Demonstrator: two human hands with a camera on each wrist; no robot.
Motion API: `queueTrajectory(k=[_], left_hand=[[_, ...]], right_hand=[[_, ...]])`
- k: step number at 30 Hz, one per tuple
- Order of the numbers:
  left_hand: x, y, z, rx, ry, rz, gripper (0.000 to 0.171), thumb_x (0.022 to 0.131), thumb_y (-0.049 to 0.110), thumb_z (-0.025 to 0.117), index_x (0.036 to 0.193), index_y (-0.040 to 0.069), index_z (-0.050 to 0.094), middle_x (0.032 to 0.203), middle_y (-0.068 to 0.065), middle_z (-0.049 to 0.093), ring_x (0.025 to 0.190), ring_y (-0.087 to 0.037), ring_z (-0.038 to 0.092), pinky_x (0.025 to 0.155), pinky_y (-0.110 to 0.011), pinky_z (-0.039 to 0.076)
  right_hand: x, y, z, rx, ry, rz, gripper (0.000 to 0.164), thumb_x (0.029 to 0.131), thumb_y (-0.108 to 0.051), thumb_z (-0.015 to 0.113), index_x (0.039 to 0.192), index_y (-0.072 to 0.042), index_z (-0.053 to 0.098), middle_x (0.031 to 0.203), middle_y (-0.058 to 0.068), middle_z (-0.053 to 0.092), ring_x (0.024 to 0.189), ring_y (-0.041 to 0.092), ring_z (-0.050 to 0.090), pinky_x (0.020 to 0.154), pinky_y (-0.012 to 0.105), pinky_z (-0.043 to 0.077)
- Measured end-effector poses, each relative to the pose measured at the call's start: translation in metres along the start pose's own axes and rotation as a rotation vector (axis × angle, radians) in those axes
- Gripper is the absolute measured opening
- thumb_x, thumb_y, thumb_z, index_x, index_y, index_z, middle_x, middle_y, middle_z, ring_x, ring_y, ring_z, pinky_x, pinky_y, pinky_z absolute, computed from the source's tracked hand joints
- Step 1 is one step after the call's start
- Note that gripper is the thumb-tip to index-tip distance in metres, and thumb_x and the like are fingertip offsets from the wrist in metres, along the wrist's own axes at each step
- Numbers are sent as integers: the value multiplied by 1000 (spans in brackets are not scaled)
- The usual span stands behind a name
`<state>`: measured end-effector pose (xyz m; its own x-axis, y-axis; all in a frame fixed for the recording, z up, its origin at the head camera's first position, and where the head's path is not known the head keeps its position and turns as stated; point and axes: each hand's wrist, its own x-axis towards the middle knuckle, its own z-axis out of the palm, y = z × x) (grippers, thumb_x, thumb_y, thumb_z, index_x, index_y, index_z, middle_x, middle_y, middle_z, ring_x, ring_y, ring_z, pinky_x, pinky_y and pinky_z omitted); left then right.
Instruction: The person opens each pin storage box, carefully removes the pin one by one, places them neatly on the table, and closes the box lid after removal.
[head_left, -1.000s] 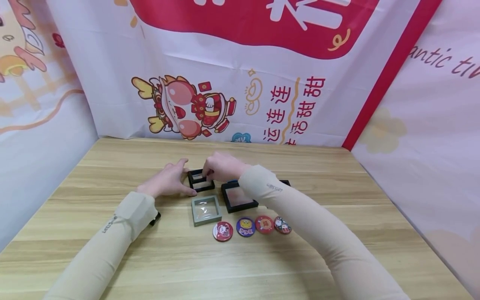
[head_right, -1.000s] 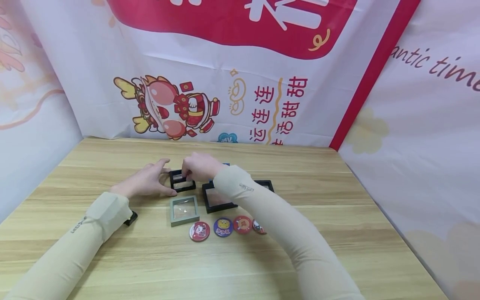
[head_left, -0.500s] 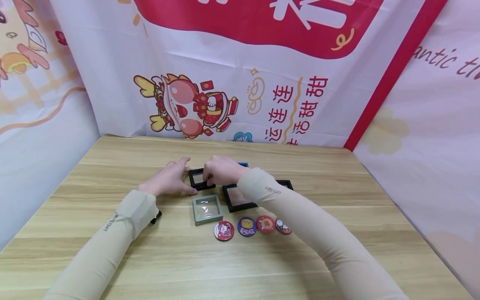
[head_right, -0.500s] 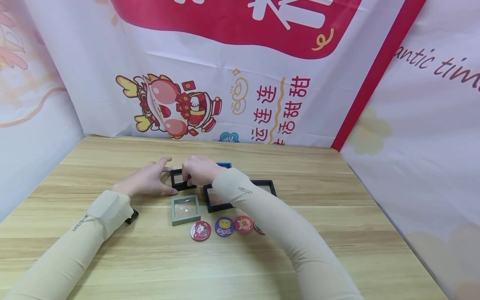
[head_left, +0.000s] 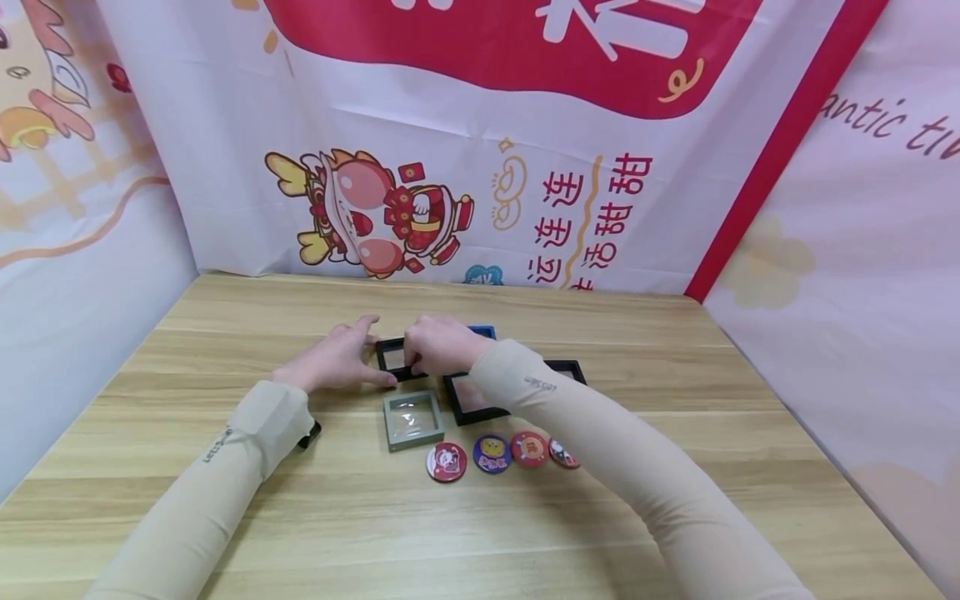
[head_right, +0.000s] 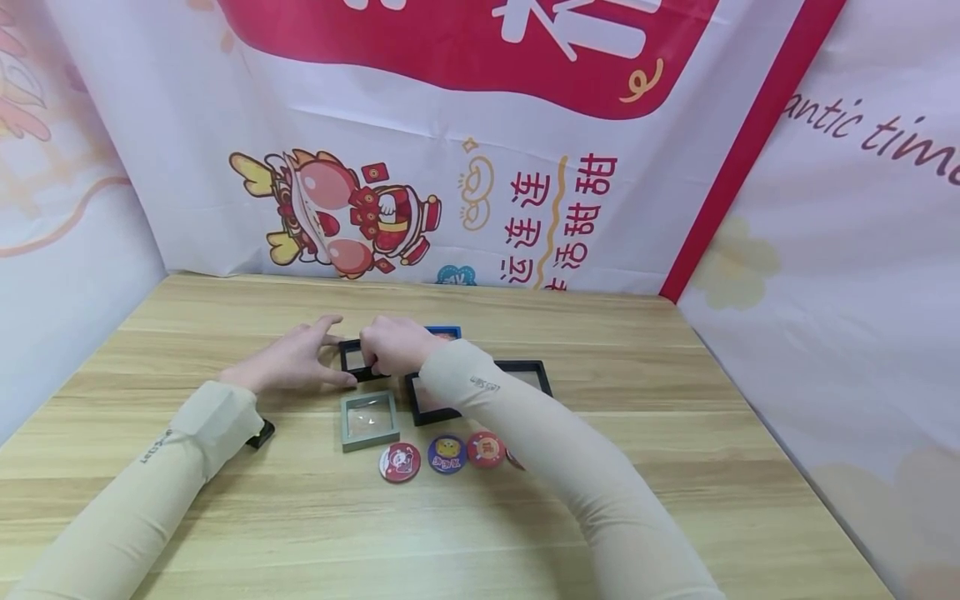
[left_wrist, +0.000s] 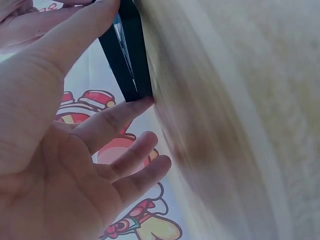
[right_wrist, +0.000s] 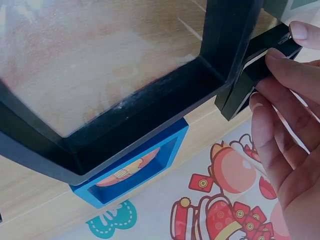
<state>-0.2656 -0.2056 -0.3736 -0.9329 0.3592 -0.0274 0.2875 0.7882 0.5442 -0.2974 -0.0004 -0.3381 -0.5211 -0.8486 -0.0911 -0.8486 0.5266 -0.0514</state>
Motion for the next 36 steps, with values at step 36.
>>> queueTrajectory(k=[36], left_hand=[[1,2,1,-2,-6,14,114,72,42,88,151,-4,20,136,-22,54,131,-43,36,108,-61,23]], right_hand=[[5,-3,6,-11,0,45,8,85,-15,79,91,-19,80,85,-7,70,81,10,63,79,26,52]])
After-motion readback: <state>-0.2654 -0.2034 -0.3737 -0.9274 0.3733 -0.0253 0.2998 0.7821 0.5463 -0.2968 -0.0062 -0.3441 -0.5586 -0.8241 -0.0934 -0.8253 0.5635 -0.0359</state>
